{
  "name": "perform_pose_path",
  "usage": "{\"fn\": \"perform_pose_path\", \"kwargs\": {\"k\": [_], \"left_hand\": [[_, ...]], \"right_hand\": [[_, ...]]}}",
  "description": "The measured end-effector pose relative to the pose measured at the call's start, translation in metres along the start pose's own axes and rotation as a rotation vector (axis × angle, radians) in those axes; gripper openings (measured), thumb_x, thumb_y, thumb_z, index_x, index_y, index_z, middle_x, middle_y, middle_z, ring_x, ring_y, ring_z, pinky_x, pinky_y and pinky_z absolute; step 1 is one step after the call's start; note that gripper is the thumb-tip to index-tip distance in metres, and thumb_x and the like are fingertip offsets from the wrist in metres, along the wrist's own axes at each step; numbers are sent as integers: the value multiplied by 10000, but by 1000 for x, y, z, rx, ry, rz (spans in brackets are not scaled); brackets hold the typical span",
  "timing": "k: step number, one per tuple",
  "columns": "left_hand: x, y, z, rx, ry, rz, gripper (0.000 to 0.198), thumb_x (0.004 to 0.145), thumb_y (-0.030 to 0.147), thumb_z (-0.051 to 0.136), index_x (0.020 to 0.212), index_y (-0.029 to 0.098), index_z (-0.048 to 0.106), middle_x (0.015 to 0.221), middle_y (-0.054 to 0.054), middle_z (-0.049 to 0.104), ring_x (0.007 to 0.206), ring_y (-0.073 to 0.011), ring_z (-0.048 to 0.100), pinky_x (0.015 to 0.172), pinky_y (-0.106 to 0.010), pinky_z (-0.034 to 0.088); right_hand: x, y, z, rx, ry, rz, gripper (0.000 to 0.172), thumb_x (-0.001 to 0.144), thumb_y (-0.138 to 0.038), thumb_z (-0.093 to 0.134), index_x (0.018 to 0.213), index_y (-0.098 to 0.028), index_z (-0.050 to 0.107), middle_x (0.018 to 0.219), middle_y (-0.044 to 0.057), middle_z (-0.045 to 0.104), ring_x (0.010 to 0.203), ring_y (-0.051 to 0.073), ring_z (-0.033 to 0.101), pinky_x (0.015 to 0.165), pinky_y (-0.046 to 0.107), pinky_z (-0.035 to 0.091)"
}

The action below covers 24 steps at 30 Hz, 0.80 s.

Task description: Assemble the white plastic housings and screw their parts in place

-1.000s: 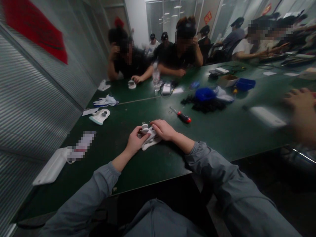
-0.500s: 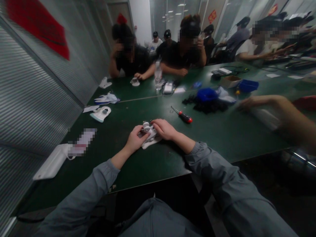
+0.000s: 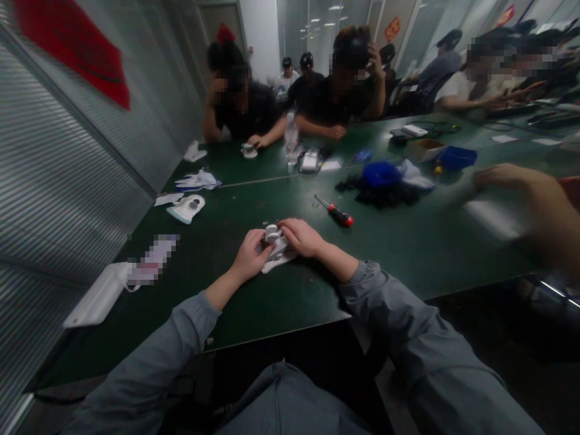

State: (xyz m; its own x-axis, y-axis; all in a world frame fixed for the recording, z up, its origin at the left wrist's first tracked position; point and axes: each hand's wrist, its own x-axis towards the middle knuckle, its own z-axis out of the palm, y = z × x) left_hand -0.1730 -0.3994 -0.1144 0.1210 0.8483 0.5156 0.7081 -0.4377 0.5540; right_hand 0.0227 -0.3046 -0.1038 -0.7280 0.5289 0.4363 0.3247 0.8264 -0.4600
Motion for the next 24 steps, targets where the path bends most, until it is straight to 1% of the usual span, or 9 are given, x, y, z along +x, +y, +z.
{"fn": "perform_pose_path", "kwargs": {"k": [3, 6, 11, 17, 20, 24], "left_hand": [[-1, -3, 1, -6, 20, -30, 217, 893, 335, 638, 1043, 184, 598, 1023, -66, 609, 996, -224, 567, 894, -370, 479], [-1, -5, 2, -9, 34, -52, 215, 897, 352, 636, 1023, 182, 600, 986, -56, 606, 959, -214, 570, 864, -357, 480], [-3, -5, 3, -35, 31, -47, 200, 901, 329, 632, 1036, 185, 602, 1014, -57, 608, 982, -211, 575, 886, -357, 480], [-2, -5, 2, -69, 43, -78, 255, 858, 345, 686, 1044, 185, 616, 1020, -62, 627, 974, -218, 600, 881, -371, 501], [-2, -6, 2, -68, 35, -95, 262, 864, 348, 678, 1065, 191, 618, 1037, -64, 636, 995, -223, 605, 907, -385, 499], [-2, -7, 0, -68, -13, -45, 240, 900, 326, 629, 1103, 199, 618, 1100, -73, 636, 1067, -232, 587, 974, -409, 477]], "right_hand": [[0, -1, 0, 4, 0, 6, 415, 1055, -378, 297, 1185, -147, 617, 1123, 113, 674, 1030, 224, 599, 929, 374, 433], [0, -1, -1, 13, -2, 5, 409, 1051, -372, 308, 1184, -139, 617, 1140, 122, 672, 1046, 231, 601, 940, 382, 434], [0, 0, 0, 24, 2, 7, 405, 1049, -380, 313, 1179, -150, 620, 1128, 120, 676, 1030, 234, 608, 929, 384, 442], [0, 0, -1, 15, -2, 4, 388, 1048, -361, 319, 1184, -148, 613, 1131, 113, 679, 1042, 228, 612, 934, 375, 447], [-1, 0, 0, 10, -7, 6, 392, 1050, -365, 310, 1186, -155, 611, 1147, 112, 676, 1056, 227, 610, 942, 374, 448], [-1, 1, 0, 14, -4, -1, 399, 1051, -369, 303, 1193, -150, 605, 1155, 117, 671, 1063, 227, 610, 948, 371, 450]]}}
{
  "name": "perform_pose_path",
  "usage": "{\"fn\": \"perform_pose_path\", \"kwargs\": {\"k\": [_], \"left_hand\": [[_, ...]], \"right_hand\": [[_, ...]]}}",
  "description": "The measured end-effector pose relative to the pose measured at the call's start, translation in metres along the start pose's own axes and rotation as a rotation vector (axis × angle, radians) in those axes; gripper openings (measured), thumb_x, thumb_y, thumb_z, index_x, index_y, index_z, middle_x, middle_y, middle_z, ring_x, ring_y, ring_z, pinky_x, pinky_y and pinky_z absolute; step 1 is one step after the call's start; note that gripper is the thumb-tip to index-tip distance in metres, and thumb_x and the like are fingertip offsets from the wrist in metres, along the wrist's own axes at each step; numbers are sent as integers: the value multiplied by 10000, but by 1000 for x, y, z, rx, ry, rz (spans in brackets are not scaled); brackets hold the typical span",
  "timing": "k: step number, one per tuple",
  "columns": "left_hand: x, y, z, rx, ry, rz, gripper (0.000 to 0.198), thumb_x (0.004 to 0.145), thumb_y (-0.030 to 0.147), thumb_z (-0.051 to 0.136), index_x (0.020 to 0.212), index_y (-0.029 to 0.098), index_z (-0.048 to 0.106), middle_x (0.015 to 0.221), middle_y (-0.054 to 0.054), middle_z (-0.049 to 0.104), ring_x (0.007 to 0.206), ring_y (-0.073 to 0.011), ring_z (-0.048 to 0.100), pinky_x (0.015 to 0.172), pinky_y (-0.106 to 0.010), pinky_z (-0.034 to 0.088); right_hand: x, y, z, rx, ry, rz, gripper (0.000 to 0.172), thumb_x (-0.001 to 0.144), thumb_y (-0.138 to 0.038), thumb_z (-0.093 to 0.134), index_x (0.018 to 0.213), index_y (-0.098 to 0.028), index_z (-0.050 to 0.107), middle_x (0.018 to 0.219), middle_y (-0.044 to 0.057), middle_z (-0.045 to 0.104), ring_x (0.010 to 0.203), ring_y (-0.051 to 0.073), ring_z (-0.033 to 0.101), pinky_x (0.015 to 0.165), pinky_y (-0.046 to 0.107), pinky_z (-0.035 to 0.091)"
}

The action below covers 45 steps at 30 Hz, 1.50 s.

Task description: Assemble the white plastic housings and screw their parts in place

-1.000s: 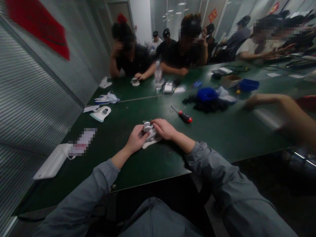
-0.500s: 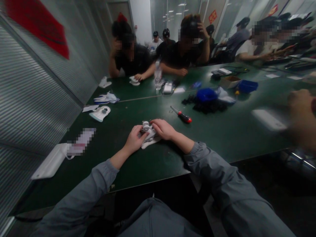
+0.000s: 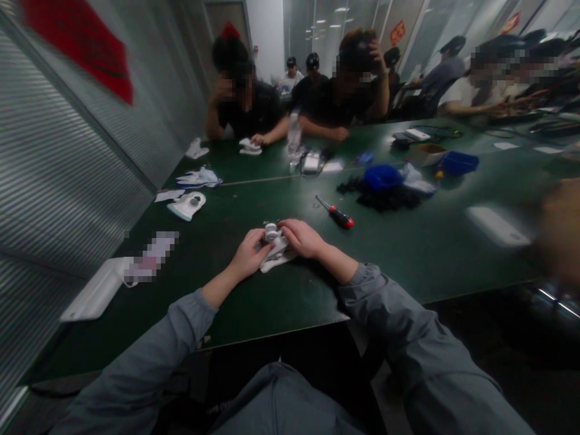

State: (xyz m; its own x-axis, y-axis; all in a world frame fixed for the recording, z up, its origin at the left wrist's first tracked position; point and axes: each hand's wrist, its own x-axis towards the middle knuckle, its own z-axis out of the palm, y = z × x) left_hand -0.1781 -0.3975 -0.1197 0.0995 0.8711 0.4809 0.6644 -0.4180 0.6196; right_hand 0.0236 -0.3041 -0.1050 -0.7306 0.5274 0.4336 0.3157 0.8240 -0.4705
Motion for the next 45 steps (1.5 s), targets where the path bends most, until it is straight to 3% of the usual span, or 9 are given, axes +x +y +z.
{"fn": "perform_pose_path", "kwargs": {"k": [8, 21, 29, 45], "left_hand": [[1, 5, -1, -41, -63, 25, 238, 933, 251, 550, 1162, 196, 581, 1158, -89, 616, 1109, -226, 571, 996, -404, 466], [1, 9, -1, -64, 41, -95, 220, 857, 347, 670, 991, 180, 617, 951, -47, 633, 904, -205, 615, 829, -359, 510], [-1, 4, -1, -72, -46, 14, 225, 914, 243, 571, 1131, 191, 596, 1164, -96, 630, 1132, -234, 582, 1017, -426, 468], [-1, 6, 0, -36, -7, 48, 251, 905, 236, 586, 1153, 205, 598, 1140, -91, 645, 1100, -239, 597, 986, -446, 488]], "right_hand": [[0, -1, -1, 10, -6, 2, 398, 1051, -370, 298, 1196, -153, 598, 1152, 116, 670, 1060, 218, 611, 960, 364, 452], [0, -2, 0, 43, -9, 19, 395, 1047, -367, 309, 1209, -156, 602, 1188, 119, 667, 1106, 225, 609, 980, 382, 458], [0, 1, 2, 48, -14, 4, 423, 1050, -382, 288, 1222, -144, 593, 1186, 131, 662, 1104, 229, 603, 991, 388, 453], [0, 2, 1, 75, -12, 11, 431, 1048, -409, 283, 1219, -168, 596, 1184, 129, 659, 1105, 227, 604, 982, 384, 465]]}}
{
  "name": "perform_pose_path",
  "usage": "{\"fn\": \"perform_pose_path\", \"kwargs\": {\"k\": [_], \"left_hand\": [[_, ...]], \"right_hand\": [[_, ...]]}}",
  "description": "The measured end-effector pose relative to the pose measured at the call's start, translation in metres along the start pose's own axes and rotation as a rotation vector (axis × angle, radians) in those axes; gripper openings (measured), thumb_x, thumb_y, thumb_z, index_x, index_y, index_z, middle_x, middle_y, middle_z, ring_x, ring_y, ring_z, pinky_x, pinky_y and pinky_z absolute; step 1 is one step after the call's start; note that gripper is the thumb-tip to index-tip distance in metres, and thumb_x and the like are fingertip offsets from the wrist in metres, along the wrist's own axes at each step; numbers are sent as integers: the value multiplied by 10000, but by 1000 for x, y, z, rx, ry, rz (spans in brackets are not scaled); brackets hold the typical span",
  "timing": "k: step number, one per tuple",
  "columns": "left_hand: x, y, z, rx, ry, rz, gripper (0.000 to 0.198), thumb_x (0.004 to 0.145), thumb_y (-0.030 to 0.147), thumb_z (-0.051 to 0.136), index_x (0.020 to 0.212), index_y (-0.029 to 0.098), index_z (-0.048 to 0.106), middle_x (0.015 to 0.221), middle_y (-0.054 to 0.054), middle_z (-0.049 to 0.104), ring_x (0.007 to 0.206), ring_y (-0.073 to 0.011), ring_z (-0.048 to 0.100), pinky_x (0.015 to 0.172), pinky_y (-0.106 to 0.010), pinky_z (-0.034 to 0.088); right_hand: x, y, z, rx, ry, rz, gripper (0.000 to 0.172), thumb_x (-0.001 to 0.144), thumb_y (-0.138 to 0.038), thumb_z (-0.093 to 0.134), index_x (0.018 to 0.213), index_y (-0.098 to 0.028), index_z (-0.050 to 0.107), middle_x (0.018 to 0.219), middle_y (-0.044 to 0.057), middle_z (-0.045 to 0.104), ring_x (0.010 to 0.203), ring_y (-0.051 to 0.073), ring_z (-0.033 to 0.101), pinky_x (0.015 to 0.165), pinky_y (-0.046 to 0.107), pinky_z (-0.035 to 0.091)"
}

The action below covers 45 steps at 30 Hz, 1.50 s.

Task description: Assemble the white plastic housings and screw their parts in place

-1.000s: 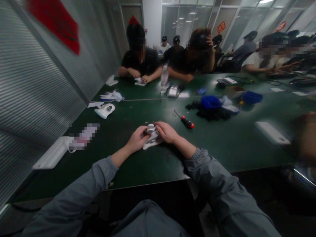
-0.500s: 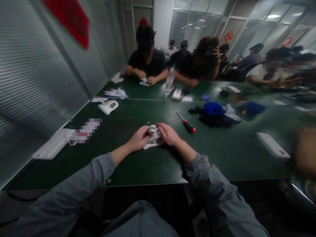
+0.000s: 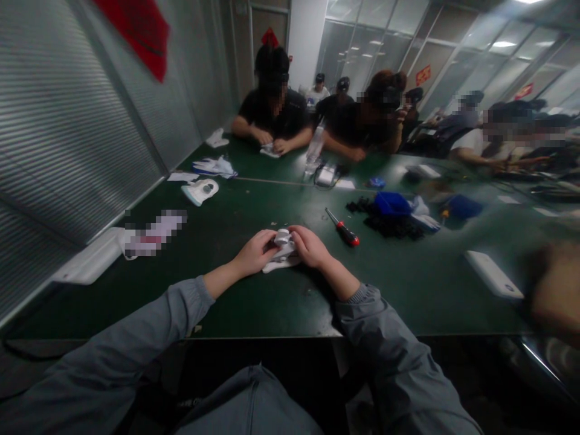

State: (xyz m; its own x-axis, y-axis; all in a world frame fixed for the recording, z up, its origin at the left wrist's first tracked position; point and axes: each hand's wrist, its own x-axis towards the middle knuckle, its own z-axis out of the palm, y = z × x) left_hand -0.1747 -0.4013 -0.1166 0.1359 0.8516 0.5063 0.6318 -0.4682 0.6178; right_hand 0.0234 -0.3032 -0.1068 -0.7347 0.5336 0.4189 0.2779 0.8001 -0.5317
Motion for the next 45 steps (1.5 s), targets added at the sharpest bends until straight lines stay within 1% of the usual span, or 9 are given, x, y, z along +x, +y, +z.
{"fn": "perform_pose_path", "kwargs": {"k": [5, 12, 15, 21, 28, 35, 41, 45], "left_hand": [[1, 1, -1, 11, 0, -20, 202, 910, 275, 589, 1094, 196, 611, 1108, -92, 648, 1083, -243, 598, 977, -445, 490], [1, 2, -2, 28, 6, -20, 208, 911, 309, 596, 1085, 196, 617, 1089, -90, 654, 1066, -243, 602, 962, -439, 494], [1, 2, -2, 20, 3, -19, 209, 912, 292, 587, 1097, 199, 616, 1108, -92, 652, 1087, -244, 600, 980, -443, 490], [2, 4, -2, 31, -19, 26, 222, 917, 241, 555, 1131, 200, 600, 1131, -98, 639, 1105, -248, 587, 994, -447, 482], [1, 2, -3, 45, -16, 9, 215, 922, 290, 571, 1116, 199, 597, 1098, -89, 639, 1073, -243, 587, 965, -430, 487], [1, 0, -1, 51, 11, -10, 219, 917, 325, 596, 1092, 194, 609, 1084, -86, 650, 1058, -243, 600, 955, -420, 487], [1, -1, 0, 65, 24, -16, 252, 926, 384, 588, 1057, 170, 605, 1032, -86, 641, 1001, -238, 602, 900, -406, 499], [0, -1, 0, 66, 15, 8, 236, 936, 364, 574, 1073, 174, 598, 1058, -88, 637, 1030, -235, 595, 924, -403, 491]], "right_hand": [[0, -1, 0, 18, 4, 9, 438, 1045, -419, 284, 1211, -165, 600, 1173, 129, 663, 1094, 227, 607, 968, 381, 470], [0, -1, 1, 24, 2, 3, 441, 1045, -418, 277, 1220, -165, 594, 1184, 129, 659, 1104, 226, 601, 978, 382, 465], [0, 0, 1, 31, 2, 4, 444, 1044, -414, 276, 1220, -157, 593, 1187, 134, 659, 1106, 227, 600, 979, 386, 466], [0, 0, 1, 29, 0, 6, 445, 1043, -416, 277, 1217, -163, 599, 1176, 130, 662, 1096, 226, 603, 975, 382, 468], [0, -2, 0, 45, -5, 8, 436, 1041, -401, 283, 1222, -155, 594, 1180, 133, 660, 1093, 230, 605, 974, 390, 469], [0, -2, 0, 40, -8, 5, 426, 1043, -395, 289, 1228, -159, 592, 1195, 131, 658, 1106, 228, 603, 976, 384, 470], [-1, -2, 1, 31, 4, 16, 438, 1043, -412, 282, 1223, -161, 592, 1192, 133, 656, 1102, 228, 603, 976, 386, 469], [0, -2, 1, 34, -1, 11, 440, 1040, -414, 278, 1212, -158, 593, 1178, 135, 660, 1089, 230, 608, 974, 388, 471]]}}
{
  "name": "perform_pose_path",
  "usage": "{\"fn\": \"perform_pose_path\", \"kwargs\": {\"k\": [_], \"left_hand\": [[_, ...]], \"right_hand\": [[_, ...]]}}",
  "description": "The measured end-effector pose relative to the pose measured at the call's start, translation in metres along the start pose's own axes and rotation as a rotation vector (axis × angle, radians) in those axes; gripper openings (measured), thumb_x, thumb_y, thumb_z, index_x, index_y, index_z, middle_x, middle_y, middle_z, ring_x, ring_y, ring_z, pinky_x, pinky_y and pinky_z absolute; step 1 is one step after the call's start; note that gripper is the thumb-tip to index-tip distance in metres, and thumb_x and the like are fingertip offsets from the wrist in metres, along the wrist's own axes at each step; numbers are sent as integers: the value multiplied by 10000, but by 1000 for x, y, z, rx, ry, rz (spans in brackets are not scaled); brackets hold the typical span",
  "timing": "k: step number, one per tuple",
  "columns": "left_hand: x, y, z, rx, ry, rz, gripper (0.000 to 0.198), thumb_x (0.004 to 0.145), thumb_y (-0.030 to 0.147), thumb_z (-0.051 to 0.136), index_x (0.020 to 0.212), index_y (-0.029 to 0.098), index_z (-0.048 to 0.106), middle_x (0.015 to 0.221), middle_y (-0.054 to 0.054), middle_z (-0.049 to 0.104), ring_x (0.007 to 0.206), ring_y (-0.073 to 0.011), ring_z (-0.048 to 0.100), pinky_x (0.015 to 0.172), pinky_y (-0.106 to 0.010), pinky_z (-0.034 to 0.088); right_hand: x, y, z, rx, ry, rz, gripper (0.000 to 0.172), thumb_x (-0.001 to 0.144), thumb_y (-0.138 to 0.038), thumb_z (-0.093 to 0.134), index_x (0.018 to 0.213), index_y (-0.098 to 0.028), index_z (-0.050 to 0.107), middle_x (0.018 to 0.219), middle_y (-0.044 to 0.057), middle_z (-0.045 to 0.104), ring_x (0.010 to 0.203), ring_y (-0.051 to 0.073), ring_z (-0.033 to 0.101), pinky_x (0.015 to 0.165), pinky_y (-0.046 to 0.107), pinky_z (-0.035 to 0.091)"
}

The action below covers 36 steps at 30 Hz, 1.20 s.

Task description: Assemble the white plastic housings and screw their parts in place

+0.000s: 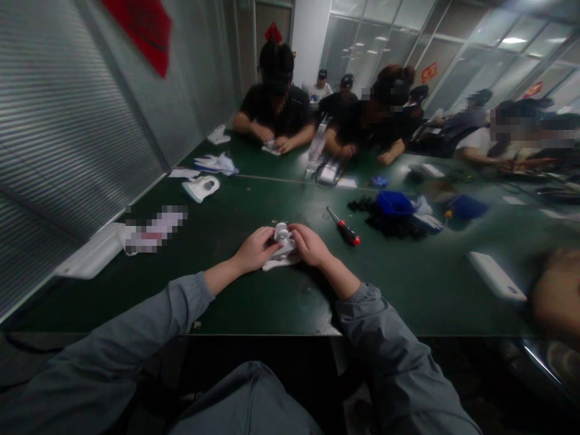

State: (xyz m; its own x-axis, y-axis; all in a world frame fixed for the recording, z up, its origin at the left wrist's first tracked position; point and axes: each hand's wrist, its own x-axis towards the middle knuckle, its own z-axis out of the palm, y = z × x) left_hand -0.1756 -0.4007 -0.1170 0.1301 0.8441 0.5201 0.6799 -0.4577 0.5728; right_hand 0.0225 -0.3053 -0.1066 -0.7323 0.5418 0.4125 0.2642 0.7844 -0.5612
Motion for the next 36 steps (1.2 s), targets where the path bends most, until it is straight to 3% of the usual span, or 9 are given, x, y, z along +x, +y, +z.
{"fn": "perform_pose_path", "kwargs": {"k": [9, 36], "left_hand": [[1, 5, -1, -22, -36, 29, 233, 931, 243, 548, 1151, 173, 575, 1136, -103, 624, 1108, -240, 578, 1002, -429, 472], [1, -1, 2, -94, -3, -76, 221, 897, 287, 608, 1092, 183, 618, 1094, -82, 653, 1058, -228, 606, 961, -422, 492]], "right_hand": [[0, -1, -1, 8, -1, 3, 419, 1036, -388, 291, 1210, -150, 589, 1183, 137, 658, 1100, 231, 604, 982, 388, 466], [0, 3, 0, 8, -11, -7, 439, 1044, -419, 278, 1238, -173, 584, 1190, 125, 655, 1094, 223, 604, 980, 382, 464]]}}
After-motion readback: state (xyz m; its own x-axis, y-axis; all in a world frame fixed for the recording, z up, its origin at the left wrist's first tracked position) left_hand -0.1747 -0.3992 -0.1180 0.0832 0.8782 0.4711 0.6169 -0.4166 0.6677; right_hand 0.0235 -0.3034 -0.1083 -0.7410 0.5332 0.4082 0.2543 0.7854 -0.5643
